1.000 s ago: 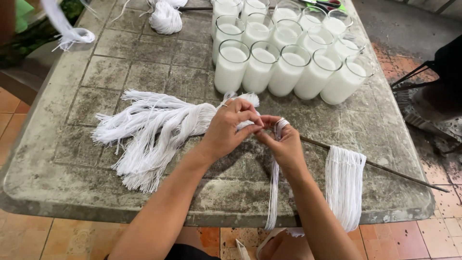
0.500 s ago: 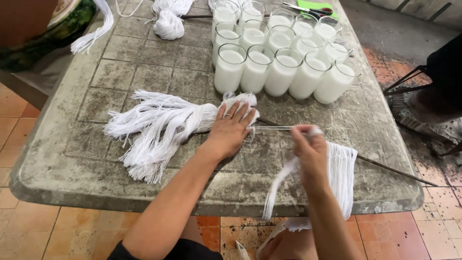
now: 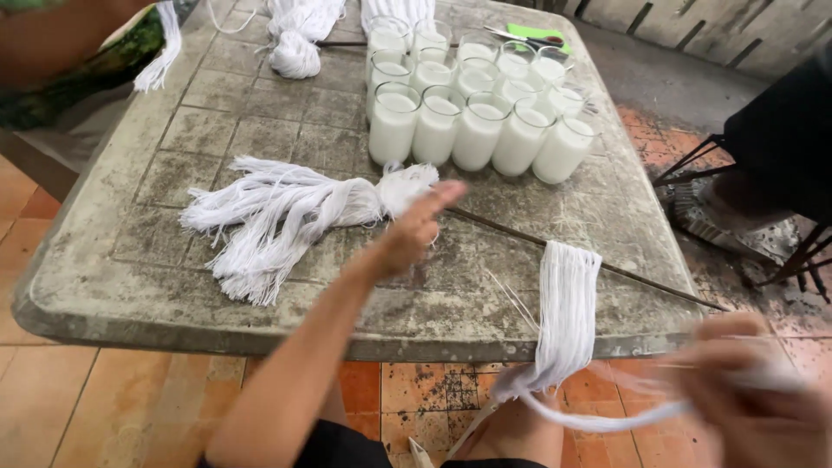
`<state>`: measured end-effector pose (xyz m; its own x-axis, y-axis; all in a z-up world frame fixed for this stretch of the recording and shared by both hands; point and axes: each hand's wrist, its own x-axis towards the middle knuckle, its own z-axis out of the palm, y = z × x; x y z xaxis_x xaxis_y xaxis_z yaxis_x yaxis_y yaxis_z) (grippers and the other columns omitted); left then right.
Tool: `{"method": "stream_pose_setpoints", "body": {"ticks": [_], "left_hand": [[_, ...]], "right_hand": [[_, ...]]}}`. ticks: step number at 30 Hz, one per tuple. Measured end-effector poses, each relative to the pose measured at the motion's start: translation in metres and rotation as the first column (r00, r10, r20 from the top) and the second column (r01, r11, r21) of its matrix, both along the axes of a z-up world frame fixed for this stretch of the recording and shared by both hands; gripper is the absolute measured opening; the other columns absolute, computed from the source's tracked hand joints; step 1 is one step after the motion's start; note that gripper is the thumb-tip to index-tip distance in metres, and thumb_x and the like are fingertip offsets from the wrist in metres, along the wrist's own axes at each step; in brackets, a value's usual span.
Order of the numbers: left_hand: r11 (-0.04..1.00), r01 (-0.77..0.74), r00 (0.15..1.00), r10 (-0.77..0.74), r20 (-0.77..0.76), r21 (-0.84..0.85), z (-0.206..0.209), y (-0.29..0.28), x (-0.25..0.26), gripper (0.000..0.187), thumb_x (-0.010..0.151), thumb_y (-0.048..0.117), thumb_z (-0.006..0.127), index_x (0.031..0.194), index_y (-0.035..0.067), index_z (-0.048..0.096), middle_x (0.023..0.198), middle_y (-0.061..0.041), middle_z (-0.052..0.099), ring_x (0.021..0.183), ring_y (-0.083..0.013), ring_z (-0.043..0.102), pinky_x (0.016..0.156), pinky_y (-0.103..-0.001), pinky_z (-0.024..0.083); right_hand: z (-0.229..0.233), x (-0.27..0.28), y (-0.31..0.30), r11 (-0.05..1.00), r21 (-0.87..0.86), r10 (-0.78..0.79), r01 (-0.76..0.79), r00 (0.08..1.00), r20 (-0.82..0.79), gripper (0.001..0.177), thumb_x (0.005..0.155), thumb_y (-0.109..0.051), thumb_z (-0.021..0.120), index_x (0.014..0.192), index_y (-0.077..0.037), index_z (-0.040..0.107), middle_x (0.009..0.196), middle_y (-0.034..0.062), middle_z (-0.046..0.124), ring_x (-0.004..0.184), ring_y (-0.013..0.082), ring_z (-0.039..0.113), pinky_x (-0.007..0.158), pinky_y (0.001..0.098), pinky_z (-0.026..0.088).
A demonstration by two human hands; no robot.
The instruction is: Preparing candle wicks by tying cotton strings onto a metal rod
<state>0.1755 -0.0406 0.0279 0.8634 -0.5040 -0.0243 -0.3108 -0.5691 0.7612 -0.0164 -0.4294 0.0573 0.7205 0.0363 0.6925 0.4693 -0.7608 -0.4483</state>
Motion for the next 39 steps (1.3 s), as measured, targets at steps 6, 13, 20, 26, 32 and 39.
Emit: {"method": "stream_pose_setpoints", "body": {"ticks": [6, 13, 20, 26, 32, 39], "left_hand": [[0.424, 0.338, 0.707, -0.704, -0.071, -0.840, 0.024, -0.052, -0.117, 0.037, 0.112, 0.031, 0.048, 0.140, 0.007, 0.050, 0.106, -0.003, 0.068, 0.103, -0.0126, 0.062, 0.098, -0.030, 0.047], [0.979, -0.025, 0.954, -0.037, -0.298, -0.202, 0.000, 0.042, -0.085, 0.036, 0.108, 0.036, 0.041, 0.101, 0.012, 0.067, 0.084, -0.003, 0.061, 0.073, -0.0155, 0.053, 0.069, -0.029, 0.048], [0.905, -0.403, 0.908, 0.375, 0.188, 0.137, -0.045, 0.091, -0.073, 0.019, 0.098, 0.022, 0.065, 0.114, 0.013, 0.071, 0.106, -0.004, 0.065, 0.087, -0.0192, 0.058, 0.078, -0.033, 0.052], [0.930, -0.361, 0.895, 0.327, 0.304, 0.064, -0.105, 0.089, -0.069, 0.013, 0.086, 0.028, 0.078, 0.097, 0.025, 0.072, 0.088, 0.003, 0.065, 0.092, -0.0237, 0.068, 0.085, -0.043, 0.050], [0.923, -0.338, 0.882, 0.243, 0.405, 0.183, -0.114, 0.078, -0.061, 0.016, 0.091, 0.041, 0.071, 0.092, 0.025, 0.068, 0.093, 0.002, 0.060, 0.097, -0.0269, 0.064, 0.090, -0.044, 0.046], [0.943, -0.317, 0.886, 0.334, 0.322, -0.104, -0.099, 0.073, -0.062, 0.022, 0.100, 0.042, 0.060, 0.094, 0.021, 0.064, 0.091, -0.001, 0.061, 0.091, -0.0303, 0.067, 0.086, -0.045, 0.048]], "right_hand": [[0.041, 0.021, 0.130, 0.980, 0.179, -0.035, 0.085, 0.963, -0.267, 0.014, 0.089, 0.000, 0.078, 0.099, 0.002, 0.069, 0.106, 0.0118, 0.071, 0.078, 0.0164, 0.072, 0.064, 0.0260, 0.058], [-0.027, 0.038, -0.001, 0.807, 0.102, -0.528, 0.582, 0.787, -0.319, 0.006, 0.114, 0.000, 0.074, 0.114, -0.002, 0.069, 0.102, 0.0090, 0.066, 0.077, 0.0137, 0.053, 0.054, 0.0258, 0.045], [-0.051, 0.048, 0.015, 0.811, 0.060, -0.486, 0.583, 0.726, -0.486, 0.048, 0.098, 0.008, 0.069, 0.144, -0.001, 0.061, 0.116, 0.0184, 0.060, 0.071, 0.0151, 0.045, 0.048, 0.0250, 0.043], [-0.062, 0.061, 0.188, 0.952, 0.294, 0.065, 0.083, 0.885, -0.461, 0.032, 0.080, 0.000, 0.076, 0.111, -0.007, 0.081, 0.075, 0.0141, 0.068, 0.054, 0.0183, 0.053, 0.056, 0.0324, 0.048], [-0.096, 0.098, 0.248, 0.986, -0.134, -0.025, -0.096, 0.714, -0.700, 0.031, 0.084, -0.040, 0.081, 0.111, -0.026, 0.075, 0.122, 0.0097, 0.060, 0.094, 0.0493, 0.069, 0.083, 0.0561, 0.056], [-0.085, 0.102, 0.241, 0.955, 0.169, 0.295, -0.246, 0.692, -0.659, 0.019, 0.089, -0.026, 0.078, 0.092, -0.008, 0.071, 0.100, 0.0095, 0.067, 0.091, 0.0409, 0.073, 0.081, 0.0454, 0.056]]}}
